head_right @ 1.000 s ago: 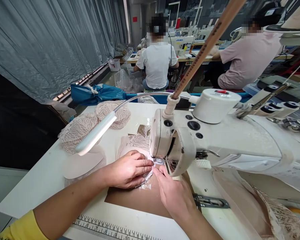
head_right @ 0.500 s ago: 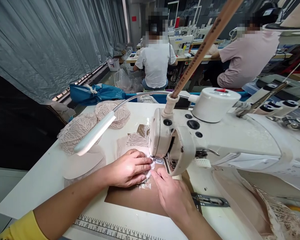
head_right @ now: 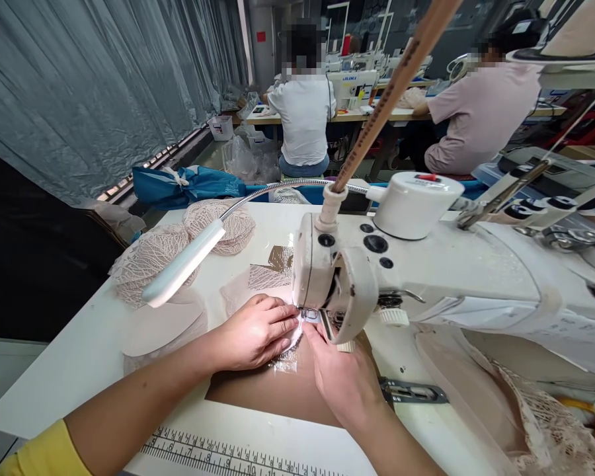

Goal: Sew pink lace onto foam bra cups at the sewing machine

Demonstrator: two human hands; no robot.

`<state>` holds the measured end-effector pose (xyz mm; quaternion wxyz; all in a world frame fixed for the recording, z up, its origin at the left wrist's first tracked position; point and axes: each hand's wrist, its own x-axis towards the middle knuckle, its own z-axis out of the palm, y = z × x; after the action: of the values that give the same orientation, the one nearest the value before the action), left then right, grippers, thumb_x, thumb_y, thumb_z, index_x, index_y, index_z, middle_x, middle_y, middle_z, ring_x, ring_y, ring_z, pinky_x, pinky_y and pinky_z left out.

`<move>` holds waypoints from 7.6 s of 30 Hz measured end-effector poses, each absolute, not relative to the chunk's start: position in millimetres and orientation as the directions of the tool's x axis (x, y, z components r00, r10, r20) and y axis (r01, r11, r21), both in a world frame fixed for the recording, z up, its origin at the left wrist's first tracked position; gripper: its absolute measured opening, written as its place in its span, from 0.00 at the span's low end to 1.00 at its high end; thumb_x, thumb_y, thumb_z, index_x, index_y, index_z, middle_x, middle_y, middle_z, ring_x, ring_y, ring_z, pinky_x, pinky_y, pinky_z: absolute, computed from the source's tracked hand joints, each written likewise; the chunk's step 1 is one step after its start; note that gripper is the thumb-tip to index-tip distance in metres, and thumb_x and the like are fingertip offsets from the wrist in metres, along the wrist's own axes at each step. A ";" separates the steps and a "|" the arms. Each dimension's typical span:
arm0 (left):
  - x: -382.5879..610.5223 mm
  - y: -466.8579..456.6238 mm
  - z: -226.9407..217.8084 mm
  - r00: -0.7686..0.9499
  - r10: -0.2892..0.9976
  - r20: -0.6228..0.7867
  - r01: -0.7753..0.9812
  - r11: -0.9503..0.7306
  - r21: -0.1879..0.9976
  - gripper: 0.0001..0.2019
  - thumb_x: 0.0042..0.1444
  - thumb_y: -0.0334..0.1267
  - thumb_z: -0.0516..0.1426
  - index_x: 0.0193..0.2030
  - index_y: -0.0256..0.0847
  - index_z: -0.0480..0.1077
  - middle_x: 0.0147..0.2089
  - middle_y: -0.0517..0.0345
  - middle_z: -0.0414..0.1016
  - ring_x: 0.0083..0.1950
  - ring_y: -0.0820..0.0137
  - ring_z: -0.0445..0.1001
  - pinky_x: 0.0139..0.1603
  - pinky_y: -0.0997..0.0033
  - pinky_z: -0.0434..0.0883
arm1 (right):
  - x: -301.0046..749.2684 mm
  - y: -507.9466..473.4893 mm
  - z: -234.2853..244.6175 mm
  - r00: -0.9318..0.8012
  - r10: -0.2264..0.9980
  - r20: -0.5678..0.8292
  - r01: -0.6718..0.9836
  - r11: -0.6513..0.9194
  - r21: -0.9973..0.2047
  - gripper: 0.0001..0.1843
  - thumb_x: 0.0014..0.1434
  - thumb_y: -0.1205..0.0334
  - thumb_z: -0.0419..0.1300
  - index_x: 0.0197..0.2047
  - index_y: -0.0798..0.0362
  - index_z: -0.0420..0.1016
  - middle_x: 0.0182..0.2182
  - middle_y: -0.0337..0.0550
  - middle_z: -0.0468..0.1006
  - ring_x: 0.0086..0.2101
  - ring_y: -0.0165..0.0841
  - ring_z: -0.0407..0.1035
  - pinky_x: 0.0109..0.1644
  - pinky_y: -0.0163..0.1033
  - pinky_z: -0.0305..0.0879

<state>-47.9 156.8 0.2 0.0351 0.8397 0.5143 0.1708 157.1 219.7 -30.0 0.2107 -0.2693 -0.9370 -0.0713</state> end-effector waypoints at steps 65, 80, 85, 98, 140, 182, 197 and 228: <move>-78.4 166.8 -4.2 0.069 0.942 0.328 0.977 -0.130 0.169 0.13 0.59 0.35 0.54 0.49 0.41 0.73 0.53 0.48 0.72 0.54 0.58 0.68 0.53 0.55 0.67 | 161.6 225.0 -25.5 -0.830 0.314 0.462 0.334 0.942 -0.040 0.19 0.65 0.68 0.44 0.48 0.55 0.74 0.28 0.41 0.74 0.22 0.28 0.67 0.29 0.34 0.65; -67.4 -46.4 -6.1 -0.383 0.895 0.230 0.914 0.331 0.234 0.21 0.60 0.48 0.55 0.57 0.42 0.65 0.61 0.46 0.64 0.62 0.53 0.59 0.60 0.48 0.62 | 167.4 232.1 -42.8 -0.819 0.296 0.492 0.269 0.955 -0.128 0.17 0.66 0.62 0.45 0.47 0.52 0.74 0.31 0.42 0.75 0.28 0.32 0.72 0.32 0.38 0.67; -5.4 -11.7 6.3 -0.056 0.988 0.144 0.912 -0.008 0.409 0.19 0.55 0.45 0.58 0.51 0.41 0.66 0.55 0.50 0.68 0.55 0.58 0.64 0.60 0.55 0.62 | 167.5 222.5 -25.8 -0.794 0.401 0.457 0.310 0.913 -0.264 0.15 0.66 0.59 0.48 0.48 0.50 0.74 0.37 0.41 0.78 0.36 0.33 0.74 0.37 0.37 0.69; -17.1 98.9 28.1 0.133 0.990 0.049 0.934 -0.142 0.328 0.10 0.58 0.40 0.55 0.41 0.36 0.73 0.48 0.47 0.73 0.51 0.59 0.70 0.53 0.60 0.67 | 170.2 206.1 -6.5 -0.848 0.265 0.459 0.052 0.903 -0.427 0.11 0.63 0.64 0.53 0.35 0.51 0.76 0.27 0.40 0.75 0.30 0.31 0.70 0.34 0.36 0.65; -7.4 116.1 0.0 0.278 0.944 0.176 0.913 -0.317 0.257 0.13 0.60 0.34 0.50 0.47 0.30 0.69 0.54 0.38 0.70 0.58 0.55 0.67 0.55 0.56 0.70 | 169.9 212.3 -22.0 -0.838 0.388 0.383 0.336 0.921 -0.198 0.13 0.66 0.62 0.49 0.43 0.53 0.74 0.34 0.44 0.76 0.31 0.33 0.70 0.34 0.38 0.65; -44.2 147.5 2.2 0.470 0.860 0.200 0.835 -0.507 0.216 0.16 0.61 0.43 0.51 0.49 0.33 0.68 0.45 0.44 0.71 0.49 0.60 0.68 0.62 0.54 0.58 | 169.0 216.2 -30.2 -0.770 0.515 0.377 0.461 0.857 -0.230 0.23 0.60 0.71 0.45 0.47 0.51 0.80 0.42 0.49 0.80 0.30 0.34 0.74 0.31 0.38 0.70; -47.9 156.1 5.4 0.567 0.807 0.165 0.797 -0.588 0.138 0.17 0.61 0.34 0.51 0.57 0.36 0.66 0.53 0.44 0.71 0.56 0.57 0.65 0.65 0.50 0.52 | 157.5 224.9 -17.0 -0.749 0.455 0.482 0.464 0.879 -0.109 0.21 0.62 0.70 0.45 0.47 0.55 0.79 0.43 0.52 0.80 0.40 0.41 0.75 0.44 0.45 0.71; -53.8 160.2 -4.3 0.561 0.798 0.218 0.788 -0.596 0.153 0.20 0.61 0.32 0.51 0.59 0.30 0.64 0.58 0.45 0.71 0.53 0.58 0.67 0.61 0.52 0.58 | 156.0 220.9 -31.5 -0.767 0.467 0.440 0.481 0.872 -0.088 0.20 0.63 0.72 0.48 0.48 0.56 0.79 0.42 0.50 0.81 0.34 0.33 0.75 0.37 0.34 0.70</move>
<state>-53.8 160.2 -4.3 0.0187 0.8833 0.4490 0.1331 156.0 220.9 -31.5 0.2300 -0.2522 -0.9398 -0.0150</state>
